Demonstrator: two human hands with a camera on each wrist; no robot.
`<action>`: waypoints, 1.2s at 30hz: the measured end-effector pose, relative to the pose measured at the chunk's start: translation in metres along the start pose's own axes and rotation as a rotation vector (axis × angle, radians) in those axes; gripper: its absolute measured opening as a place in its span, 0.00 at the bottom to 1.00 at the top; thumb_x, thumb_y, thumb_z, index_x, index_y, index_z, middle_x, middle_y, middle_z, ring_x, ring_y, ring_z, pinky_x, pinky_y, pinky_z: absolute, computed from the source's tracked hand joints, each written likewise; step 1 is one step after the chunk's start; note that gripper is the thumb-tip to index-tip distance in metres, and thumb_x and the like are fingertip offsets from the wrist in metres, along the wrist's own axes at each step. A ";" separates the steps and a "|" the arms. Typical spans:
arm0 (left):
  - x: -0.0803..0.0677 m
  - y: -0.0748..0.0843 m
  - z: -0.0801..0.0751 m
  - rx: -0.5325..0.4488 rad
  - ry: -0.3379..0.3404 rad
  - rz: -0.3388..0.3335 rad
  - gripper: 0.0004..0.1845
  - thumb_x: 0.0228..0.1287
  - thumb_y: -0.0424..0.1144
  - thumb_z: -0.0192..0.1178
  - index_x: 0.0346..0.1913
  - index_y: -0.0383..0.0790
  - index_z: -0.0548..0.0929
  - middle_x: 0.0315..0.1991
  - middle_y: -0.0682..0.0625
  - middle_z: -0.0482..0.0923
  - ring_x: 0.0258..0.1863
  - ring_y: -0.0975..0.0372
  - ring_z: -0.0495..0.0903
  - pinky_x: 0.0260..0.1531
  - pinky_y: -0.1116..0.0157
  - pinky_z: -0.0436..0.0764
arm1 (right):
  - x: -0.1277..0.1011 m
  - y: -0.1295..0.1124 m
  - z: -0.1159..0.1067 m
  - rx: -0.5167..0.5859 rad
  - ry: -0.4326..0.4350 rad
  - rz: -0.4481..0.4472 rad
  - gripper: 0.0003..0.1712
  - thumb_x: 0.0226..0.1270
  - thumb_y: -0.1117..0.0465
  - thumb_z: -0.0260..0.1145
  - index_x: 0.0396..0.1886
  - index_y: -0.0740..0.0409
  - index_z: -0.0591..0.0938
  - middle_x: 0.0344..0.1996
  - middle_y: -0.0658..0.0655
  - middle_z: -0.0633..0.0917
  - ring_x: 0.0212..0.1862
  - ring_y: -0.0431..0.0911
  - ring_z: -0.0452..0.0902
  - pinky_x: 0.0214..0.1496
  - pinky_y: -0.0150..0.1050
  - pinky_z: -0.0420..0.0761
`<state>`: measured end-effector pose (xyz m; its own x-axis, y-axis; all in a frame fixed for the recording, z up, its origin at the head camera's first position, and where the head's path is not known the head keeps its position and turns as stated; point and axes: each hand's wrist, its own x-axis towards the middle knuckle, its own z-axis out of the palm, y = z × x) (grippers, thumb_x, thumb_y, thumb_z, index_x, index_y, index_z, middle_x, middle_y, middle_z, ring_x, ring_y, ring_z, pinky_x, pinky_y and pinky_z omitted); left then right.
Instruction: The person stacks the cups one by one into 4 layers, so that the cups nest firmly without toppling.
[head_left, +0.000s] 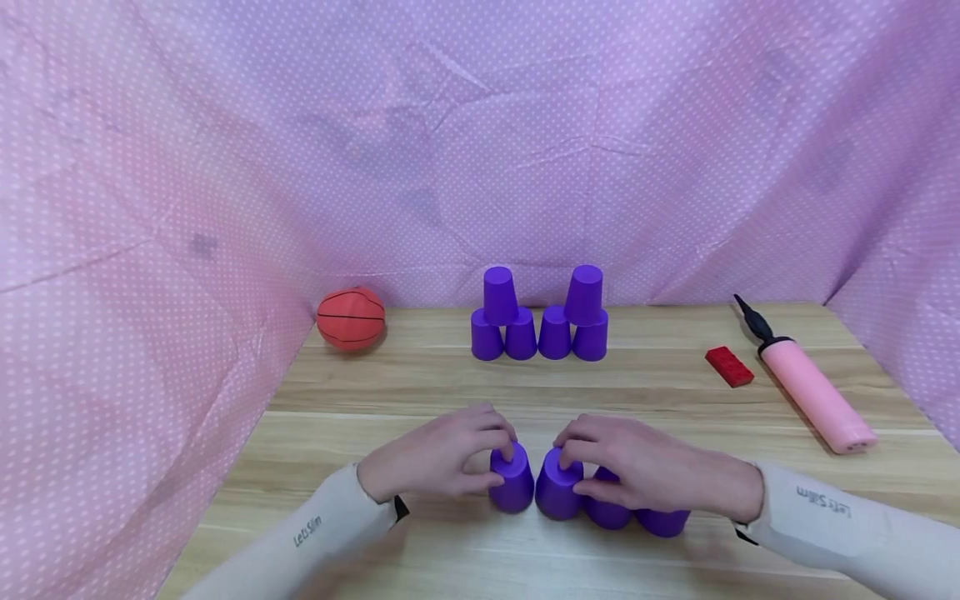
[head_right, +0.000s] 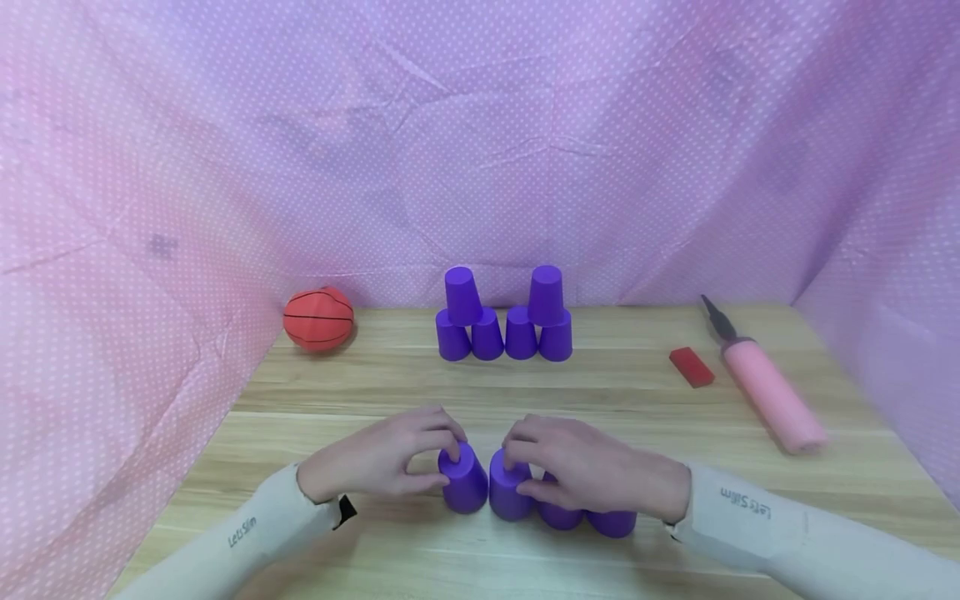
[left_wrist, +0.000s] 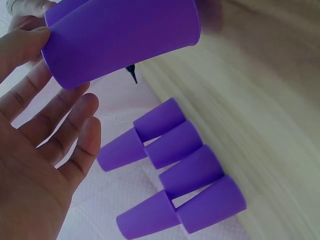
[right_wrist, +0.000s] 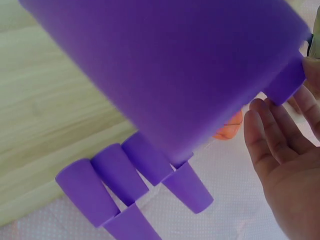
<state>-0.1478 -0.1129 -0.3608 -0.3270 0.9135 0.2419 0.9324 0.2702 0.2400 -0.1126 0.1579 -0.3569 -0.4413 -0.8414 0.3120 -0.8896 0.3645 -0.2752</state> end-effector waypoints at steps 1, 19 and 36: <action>0.000 -0.001 -0.002 0.003 0.011 -0.003 0.09 0.53 0.47 0.57 0.35 0.50 0.73 0.41 0.62 0.67 0.43 0.73 0.63 0.44 0.76 0.64 | 0.000 0.001 -0.002 -0.011 0.012 -0.003 0.11 0.52 0.53 0.64 0.36 0.44 0.75 0.41 0.39 0.70 0.41 0.30 0.64 0.41 0.25 0.67; 0.072 -0.051 -0.072 0.130 0.365 -0.099 0.12 0.48 0.44 0.61 0.34 0.43 0.75 0.33 0.56 0.69 0.35 0.65 0.65 0.36 0.70 0.65 | 0.031 0.040 -0.071 -0.233 0.438 0.099 0.15 0.47 0.57 0.66 0.36 0.54 0.77 0.35 0.47 0.74 0.35 0.39 0.71 0.36 0.33 0.71; 0.145 -0.119 -0.070 0.205 0.248 -0.393 0.16 0.49 0.50 0.60 0.39 0.48 0.74 0.35 0.57 0.73 0.37 0.64 0.64 0.37 0.69 0.64 | 0.065 0.087 -0.128 -0.300 0.538 0.398 0.13 0.55 0.55 0.61 0.37 0.57 0.75 0.33 0.52 0.74 0.36 0.44 0.70 0.33 0.38 0.70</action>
<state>-0.3174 -0.0339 -0.2886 -0.6627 0.6381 0.3920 0.7346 0.6557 0.1744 -0.2339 0.1863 -0.2446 -0.6659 -0.3380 0.6651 -0.6099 0.7600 -0.2244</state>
